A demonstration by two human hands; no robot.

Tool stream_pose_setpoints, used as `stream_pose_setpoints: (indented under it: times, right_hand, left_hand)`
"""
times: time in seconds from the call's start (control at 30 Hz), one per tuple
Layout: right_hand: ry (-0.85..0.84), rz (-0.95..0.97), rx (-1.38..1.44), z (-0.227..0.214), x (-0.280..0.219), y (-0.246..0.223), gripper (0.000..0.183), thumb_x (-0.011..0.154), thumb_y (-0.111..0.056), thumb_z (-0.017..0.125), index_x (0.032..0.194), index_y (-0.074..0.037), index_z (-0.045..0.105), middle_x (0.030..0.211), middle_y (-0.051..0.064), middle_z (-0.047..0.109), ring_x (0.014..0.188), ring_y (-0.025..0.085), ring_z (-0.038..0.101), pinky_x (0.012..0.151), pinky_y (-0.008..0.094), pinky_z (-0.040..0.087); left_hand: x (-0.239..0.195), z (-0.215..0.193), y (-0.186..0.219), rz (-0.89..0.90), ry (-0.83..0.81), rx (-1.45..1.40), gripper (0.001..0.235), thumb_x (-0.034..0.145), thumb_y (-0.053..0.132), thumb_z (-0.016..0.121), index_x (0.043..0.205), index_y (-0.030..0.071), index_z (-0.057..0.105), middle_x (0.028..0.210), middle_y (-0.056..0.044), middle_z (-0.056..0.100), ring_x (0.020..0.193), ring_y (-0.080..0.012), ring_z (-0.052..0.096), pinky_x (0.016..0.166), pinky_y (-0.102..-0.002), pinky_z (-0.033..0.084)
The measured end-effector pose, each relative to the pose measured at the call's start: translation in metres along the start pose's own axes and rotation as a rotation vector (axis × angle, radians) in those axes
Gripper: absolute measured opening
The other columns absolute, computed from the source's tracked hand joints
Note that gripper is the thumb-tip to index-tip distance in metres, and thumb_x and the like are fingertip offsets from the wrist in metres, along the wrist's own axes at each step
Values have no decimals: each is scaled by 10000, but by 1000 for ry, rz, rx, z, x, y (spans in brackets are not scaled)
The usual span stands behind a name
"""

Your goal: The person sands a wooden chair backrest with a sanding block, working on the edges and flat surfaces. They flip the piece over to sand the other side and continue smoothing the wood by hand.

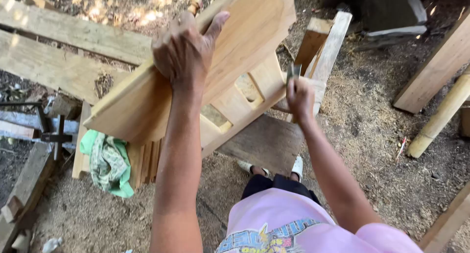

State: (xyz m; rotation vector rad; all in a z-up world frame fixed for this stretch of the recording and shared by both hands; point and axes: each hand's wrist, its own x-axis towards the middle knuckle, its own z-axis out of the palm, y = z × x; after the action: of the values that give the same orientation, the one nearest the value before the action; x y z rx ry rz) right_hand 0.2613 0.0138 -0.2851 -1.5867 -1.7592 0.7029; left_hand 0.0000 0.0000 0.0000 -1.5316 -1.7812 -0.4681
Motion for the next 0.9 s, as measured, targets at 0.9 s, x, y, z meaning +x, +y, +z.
stream_pose_setpoints:
  times: [0.9]
  right_hand:
    - [332,-415,12,-3,-41,-5,198,1104,-136,572,1113,6,710,790,99,645,658,162,603,561,316,494]
  left_hand:
    - [2,16,-7,-35,-51,-86,706,940,824,535,678,171,597,536,-11,588,439,-154,560,426,-360,452]
